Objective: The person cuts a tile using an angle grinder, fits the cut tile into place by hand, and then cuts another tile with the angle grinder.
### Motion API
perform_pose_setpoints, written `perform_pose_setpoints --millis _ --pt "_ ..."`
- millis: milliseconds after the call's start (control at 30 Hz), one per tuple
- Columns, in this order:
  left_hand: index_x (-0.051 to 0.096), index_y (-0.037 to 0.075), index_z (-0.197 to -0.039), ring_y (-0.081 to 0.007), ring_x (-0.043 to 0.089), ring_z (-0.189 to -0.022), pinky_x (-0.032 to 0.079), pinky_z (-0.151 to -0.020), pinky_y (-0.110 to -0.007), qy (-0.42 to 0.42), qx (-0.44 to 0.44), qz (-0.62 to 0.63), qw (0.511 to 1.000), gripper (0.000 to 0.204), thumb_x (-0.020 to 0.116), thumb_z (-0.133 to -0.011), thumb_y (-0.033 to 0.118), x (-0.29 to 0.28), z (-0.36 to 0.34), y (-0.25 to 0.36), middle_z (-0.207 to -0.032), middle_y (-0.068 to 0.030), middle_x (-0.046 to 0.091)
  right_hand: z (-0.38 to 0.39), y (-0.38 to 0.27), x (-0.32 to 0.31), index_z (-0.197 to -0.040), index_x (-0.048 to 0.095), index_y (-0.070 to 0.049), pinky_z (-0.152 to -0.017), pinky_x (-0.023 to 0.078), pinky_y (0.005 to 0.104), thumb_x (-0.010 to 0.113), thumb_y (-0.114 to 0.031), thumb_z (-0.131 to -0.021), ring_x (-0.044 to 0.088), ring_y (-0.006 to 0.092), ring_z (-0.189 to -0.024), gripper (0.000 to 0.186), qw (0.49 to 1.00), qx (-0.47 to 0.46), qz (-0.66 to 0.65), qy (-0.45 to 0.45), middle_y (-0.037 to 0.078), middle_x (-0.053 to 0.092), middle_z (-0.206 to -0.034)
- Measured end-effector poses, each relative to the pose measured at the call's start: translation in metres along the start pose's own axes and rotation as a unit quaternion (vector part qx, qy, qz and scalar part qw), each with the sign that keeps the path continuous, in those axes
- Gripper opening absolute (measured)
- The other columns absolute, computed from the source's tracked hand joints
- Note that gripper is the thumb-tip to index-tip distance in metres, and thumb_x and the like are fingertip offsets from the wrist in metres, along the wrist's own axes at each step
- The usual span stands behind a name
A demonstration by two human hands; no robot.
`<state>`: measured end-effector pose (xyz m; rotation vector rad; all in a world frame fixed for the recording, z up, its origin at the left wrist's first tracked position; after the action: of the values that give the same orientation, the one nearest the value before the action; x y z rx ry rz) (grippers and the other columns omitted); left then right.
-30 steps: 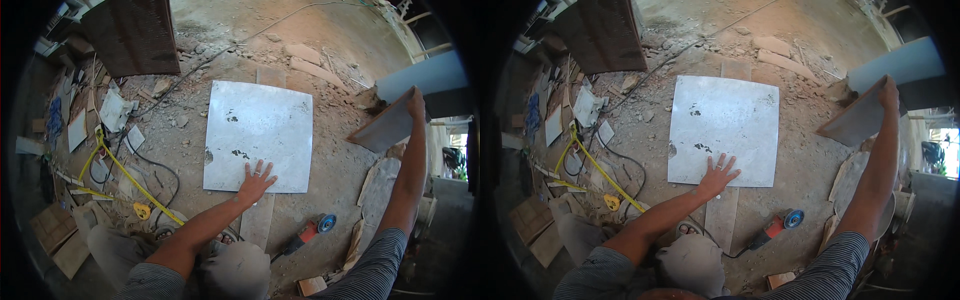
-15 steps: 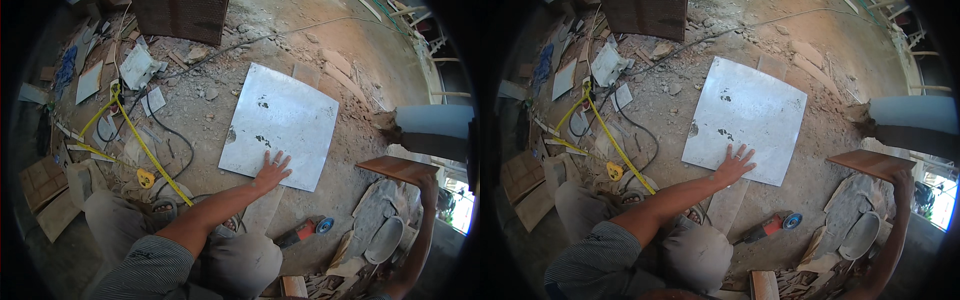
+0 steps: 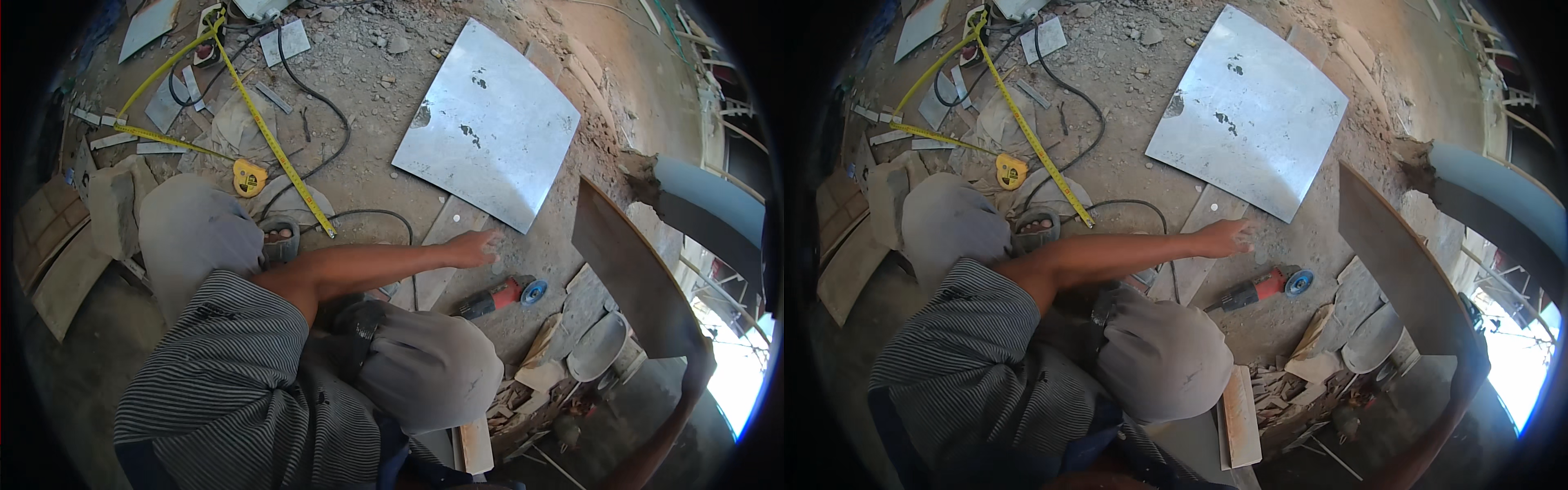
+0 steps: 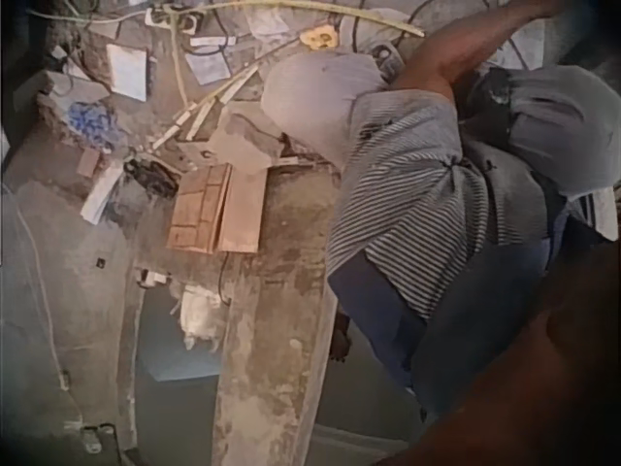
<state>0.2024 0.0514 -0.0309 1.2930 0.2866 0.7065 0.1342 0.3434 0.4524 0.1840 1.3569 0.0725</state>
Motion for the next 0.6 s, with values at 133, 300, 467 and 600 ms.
perform_pose_setpoints --millis 133,300,467,600 --pt "0.028 0.010 -0.145 -0.0346 0.045 -0.126 0.037 -0.104 -0.043 -0.050 -0.023 0.257 0.965 0.071 0.057 -0.092 0.047 0.029 0.008 0.033 -0.142 -0.0176 0.038 0.024 -0.052 -0.053 -0.124 0.056 0.006 -0.094 0.043 0.0347 0.062 -0.011 -0.084 0.056 0.0236 -0.109 0.043 0.986 0.111 -0.120 0.032 0.013 0.059 -0.121" --pt "0.034 0.010 -0.130 -0.0273 0.050 -0.117 0.041 -0.097 -0.043 0.129 0.016 0.564 0.816 0.055 0.052 -0.095 0.048 0.006 0.034 0.067 -0.130 -0.0153 0.046 0.014 -0.128 -0.033 -0.114 0.058 0.004 -0.081 0.041 0.0304 0.068 -0.022 -0.080 0.052 0.0156 -0.084 0.044 0.949 0.067 -0.282 0.127 0.004 0.058 -0.089" --pt "0.035 0.006 -0.122 -0.0242 0.057 -0.101 0.049 -0.085 -0.040 0.392 0.023 0.627 0.672 0.036 0.049 -0.099 0.030 -0.113 0.044 0.044 -0.116 -0.0122 0.051 0.002 -0.148 0.064 -0.120 0.053 0.008 -0.082 0.043 0.0299 0.063 -0.017 -0.087 0.055 0.0170 -0.092 0.043 0.834 0.097 -0.520 0.160 0.009 0.059 -0.100" --pt "0.045 0.002 -0.124 -0.0226 0.061 -0.090 0.050 -0.084 -0.037 0.406 0.144 0.567 0.702 0.031 0.046 -0.099 0.019 -0.208 0.028 0.057 -0.108 -0.0117 0.058 0.010 -0.161 0.203 -0.133 0.042 0.007 -0.102 0.040 0.0383 0.059 -0.008 -0.090 0.052 0.0264 -0.119 0.048 0.648 0.102 -0.735 0.170 0.016 0.053 -0.130"
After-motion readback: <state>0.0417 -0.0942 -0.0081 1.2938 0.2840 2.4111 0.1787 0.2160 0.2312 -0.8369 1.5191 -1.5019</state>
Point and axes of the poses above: each hand's wrist, its own z-axis away from the middle knuckle, its own x-axis out of the palm, y = z × x, the point moved 9 cm from there along -z, towards the middle knuckle
